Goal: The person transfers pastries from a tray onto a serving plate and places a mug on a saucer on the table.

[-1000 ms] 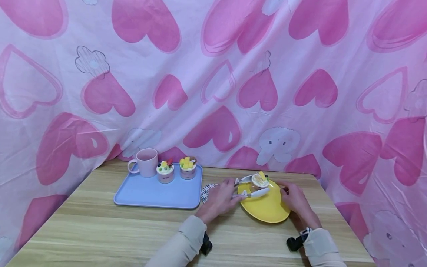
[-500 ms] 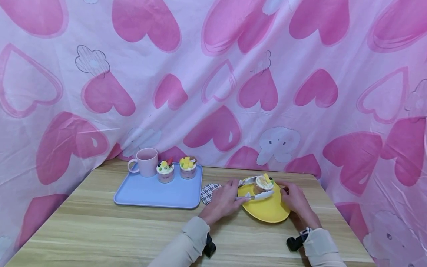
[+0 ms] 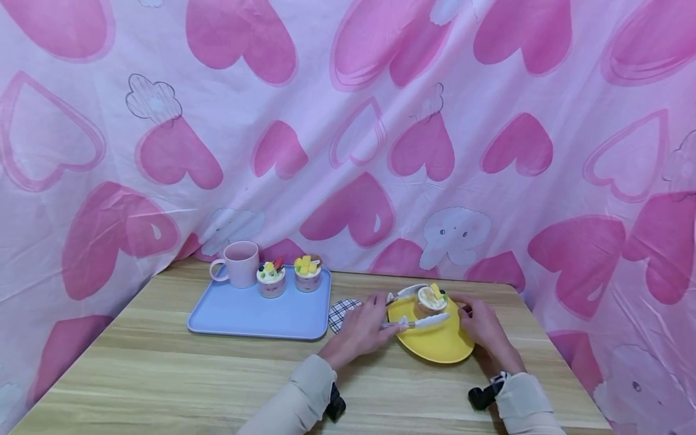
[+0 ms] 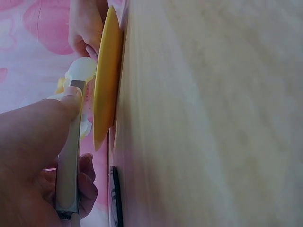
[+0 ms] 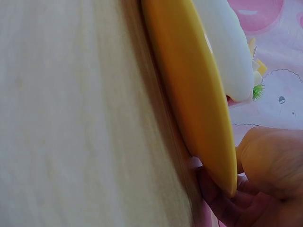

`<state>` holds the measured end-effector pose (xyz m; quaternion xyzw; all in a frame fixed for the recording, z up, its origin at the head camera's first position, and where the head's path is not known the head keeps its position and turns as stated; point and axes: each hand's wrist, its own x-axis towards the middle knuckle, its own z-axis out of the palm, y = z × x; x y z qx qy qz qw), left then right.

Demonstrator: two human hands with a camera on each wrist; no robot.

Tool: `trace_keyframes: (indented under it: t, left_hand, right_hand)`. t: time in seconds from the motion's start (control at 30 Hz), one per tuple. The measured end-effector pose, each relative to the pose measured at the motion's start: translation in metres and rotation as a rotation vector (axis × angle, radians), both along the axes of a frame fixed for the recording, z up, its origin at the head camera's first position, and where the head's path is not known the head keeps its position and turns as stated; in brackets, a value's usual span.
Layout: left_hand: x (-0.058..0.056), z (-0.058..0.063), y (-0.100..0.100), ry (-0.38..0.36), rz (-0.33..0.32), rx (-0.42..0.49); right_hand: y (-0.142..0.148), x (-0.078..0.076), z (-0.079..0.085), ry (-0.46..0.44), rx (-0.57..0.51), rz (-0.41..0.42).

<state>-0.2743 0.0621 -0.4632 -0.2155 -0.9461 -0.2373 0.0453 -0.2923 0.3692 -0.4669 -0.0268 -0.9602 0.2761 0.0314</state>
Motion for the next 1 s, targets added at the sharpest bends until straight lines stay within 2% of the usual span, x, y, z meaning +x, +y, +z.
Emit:
trace_keyframes:
  t: [0.17,0.3,0.67,0.83,1.0]
  left_hand:
    - [0.001,0.002,-0.008,0.032,0.004,-0.003]
    - [0.0,0.003,-0.016,0.03,0.002,-0.002]
    - [0.003,0.006,-0.038,0.021,0.003,0.084]
    - [0.005,0.006,-0.045,0.036,0.018,0.106]
    - [0.005,0.007,-0.052,0.016,0.016,0.213]
  right_hand:
    - [0.0,0.0,0.0,0.003,-0.005,-0.001]
    - [0.001,0.0,-0.001,0.013,0.001,0.004]
    - [0.003,0.001,-0.001,0.062,0.026,0.028]
    - [0.003,0.0,-0.002,0.047,0.014,0.027]
    - [0.002,0.0,-0.002,0.056,0.01,0.031]
